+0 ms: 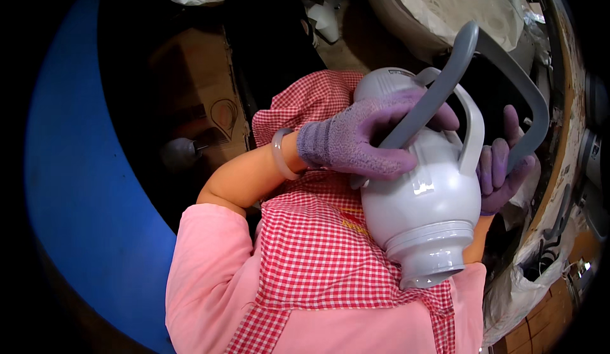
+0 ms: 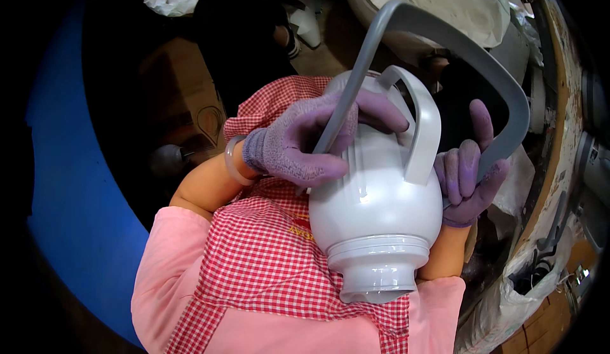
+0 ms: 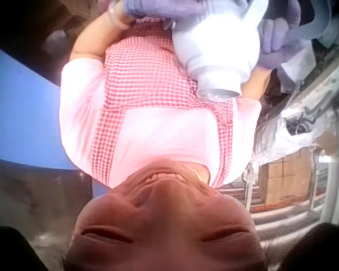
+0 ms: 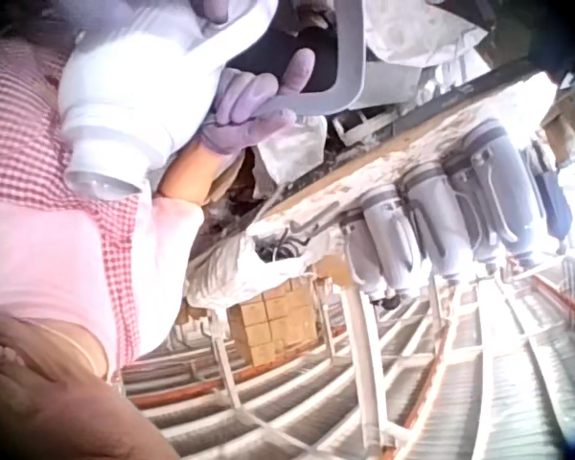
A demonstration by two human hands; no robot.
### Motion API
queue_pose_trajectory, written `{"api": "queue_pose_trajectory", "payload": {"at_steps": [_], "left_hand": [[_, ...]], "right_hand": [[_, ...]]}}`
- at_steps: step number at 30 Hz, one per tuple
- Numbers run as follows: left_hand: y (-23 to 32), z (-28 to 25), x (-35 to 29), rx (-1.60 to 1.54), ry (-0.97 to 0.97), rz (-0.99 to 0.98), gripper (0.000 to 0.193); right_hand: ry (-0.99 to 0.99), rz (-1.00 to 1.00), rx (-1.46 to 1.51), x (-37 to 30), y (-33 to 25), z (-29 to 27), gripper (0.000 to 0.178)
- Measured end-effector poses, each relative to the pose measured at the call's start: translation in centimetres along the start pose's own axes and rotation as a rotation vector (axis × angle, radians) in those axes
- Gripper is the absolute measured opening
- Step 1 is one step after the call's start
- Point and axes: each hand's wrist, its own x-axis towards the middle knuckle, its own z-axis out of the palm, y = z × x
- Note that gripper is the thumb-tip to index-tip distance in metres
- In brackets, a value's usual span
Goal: The person assembles white thermos flasks by hand. They insert a grey handle into the body, place a white plastic insert into the opening, and apply a label to the side. The person then places the completed thermos on a nearby table.
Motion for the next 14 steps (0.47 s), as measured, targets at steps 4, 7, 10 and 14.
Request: {"api": "queue_pose_trajectory", "payload": {"at_steps": [4, 7, 10, 14], "left_hand": [[1.4, -0.2, 0.5, -0.027, 0.043, -0.104, 0.043], [1.3, 0.0, 1.7, -0.053, 0.254, -0.248, 0.04], [3.3, -1.3, 4.5, 0.42, 0.334, -0.25, 0.041], [6.7, -2.4, 7.9, 0.939, 0.133, 0.239, 0.06]], "right_hand": [[0.006, -0.012, 0.078, 1.2, 1.0, 1.1, 0.075], [0.11, -0.15, 0.069, 2.4, 1.6, 2.8, 0.072], [0.153, -0.063, 0.095, 4.9, -0.5, 1.7, 0.067], [0.283, -0.793, -0.703, 6.5, -0.6, 4.3, 0.062]]}}
